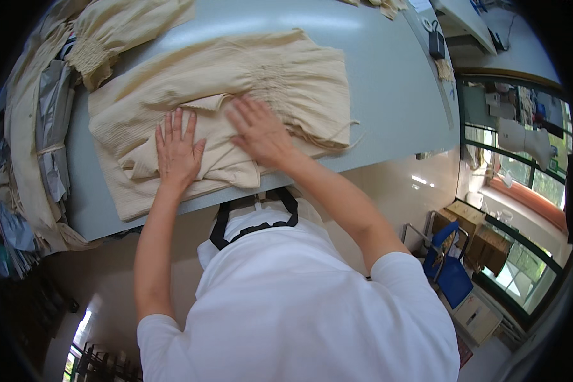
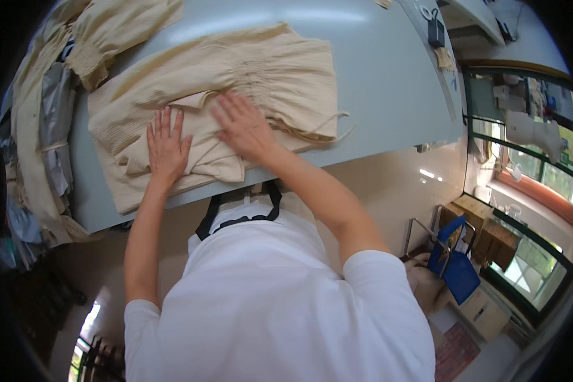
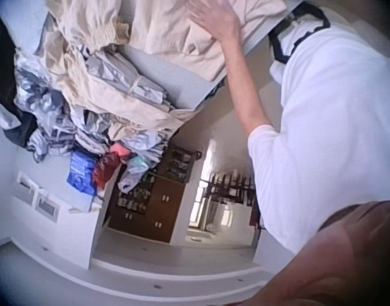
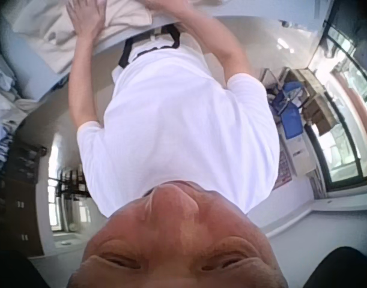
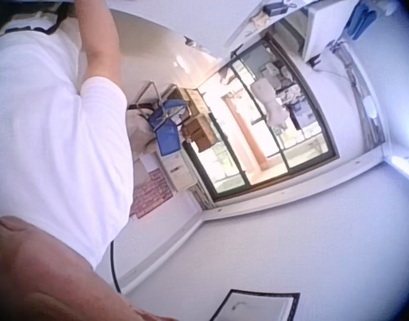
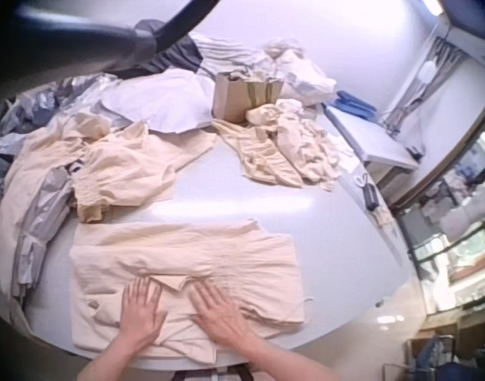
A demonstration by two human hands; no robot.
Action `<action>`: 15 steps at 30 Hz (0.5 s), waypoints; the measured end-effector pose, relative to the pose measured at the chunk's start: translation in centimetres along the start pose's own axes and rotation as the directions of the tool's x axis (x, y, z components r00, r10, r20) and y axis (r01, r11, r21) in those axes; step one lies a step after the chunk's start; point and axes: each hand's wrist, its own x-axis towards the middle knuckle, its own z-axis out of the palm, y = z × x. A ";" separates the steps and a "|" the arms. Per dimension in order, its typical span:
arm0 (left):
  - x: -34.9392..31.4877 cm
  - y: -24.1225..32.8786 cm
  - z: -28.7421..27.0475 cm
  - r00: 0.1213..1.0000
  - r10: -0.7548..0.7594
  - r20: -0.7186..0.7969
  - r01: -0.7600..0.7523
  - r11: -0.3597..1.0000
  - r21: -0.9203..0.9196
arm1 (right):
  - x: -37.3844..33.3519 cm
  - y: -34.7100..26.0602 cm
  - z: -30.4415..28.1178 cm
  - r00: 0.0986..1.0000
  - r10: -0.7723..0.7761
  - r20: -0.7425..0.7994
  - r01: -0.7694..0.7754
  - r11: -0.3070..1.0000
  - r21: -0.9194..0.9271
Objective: The person folds beige pants on a table, trims a loose thread using shears, and places the folded pants into a plastic bag. The person also moves other fabric pieces aside to clear the workspace.
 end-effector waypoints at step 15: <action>0.3 5.2 -2.4 0.959 -0.283 -0.025 0.216 0.783 -0.584 | -10.2 2.1 -10.6 0.926 0.337 -0.171 -0.358 0.927 -0.113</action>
